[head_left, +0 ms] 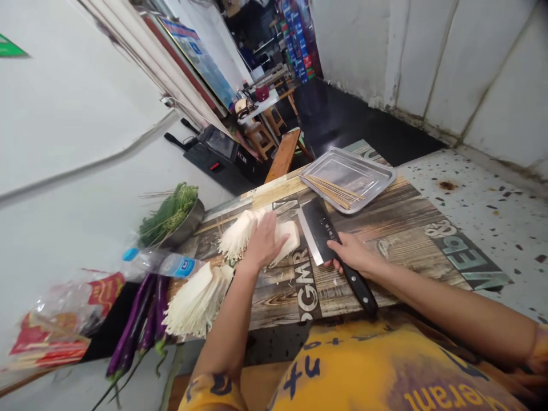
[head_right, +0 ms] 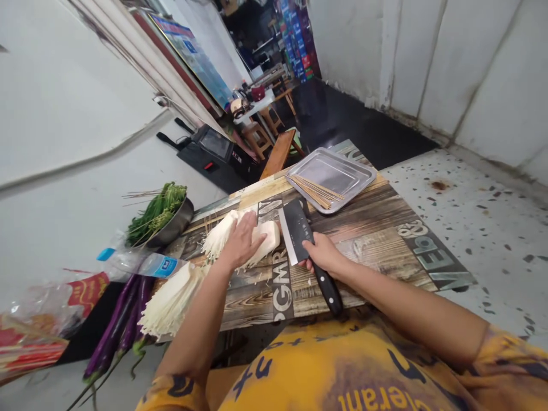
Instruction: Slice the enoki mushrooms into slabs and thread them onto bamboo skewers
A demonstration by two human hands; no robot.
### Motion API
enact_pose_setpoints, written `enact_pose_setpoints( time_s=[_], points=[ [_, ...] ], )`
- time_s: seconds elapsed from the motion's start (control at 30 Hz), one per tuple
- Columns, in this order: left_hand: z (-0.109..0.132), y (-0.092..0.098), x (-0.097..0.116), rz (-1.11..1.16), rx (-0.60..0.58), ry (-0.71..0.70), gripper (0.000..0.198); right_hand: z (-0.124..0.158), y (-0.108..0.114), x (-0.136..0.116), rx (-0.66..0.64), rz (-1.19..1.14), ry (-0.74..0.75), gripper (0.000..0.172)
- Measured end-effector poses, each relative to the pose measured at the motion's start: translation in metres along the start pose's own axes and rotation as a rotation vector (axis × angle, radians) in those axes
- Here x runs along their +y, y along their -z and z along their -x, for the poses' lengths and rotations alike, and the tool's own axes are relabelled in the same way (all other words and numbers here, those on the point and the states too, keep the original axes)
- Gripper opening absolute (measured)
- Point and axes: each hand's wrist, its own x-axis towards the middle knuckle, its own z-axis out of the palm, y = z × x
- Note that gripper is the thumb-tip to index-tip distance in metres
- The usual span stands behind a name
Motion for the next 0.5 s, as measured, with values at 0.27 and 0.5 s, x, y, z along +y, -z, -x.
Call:
enact_pose_setpoints(
  time_s=[0.27, 0.5],
  points=[
    [0.007, -0.029, 0.022, -0.016, 0.023, -0.085, 0.073, -0.002, -0.009, 0.016, 0.001, -0.021, -0.004, 0.008],
    [0.001, -0.031, 0.015, 0.008, 0.025, -0.081, 0.071, -0.004, -0.007, 0.014, 0.001, -0.013, 0.013, 0.008]
  ],
)
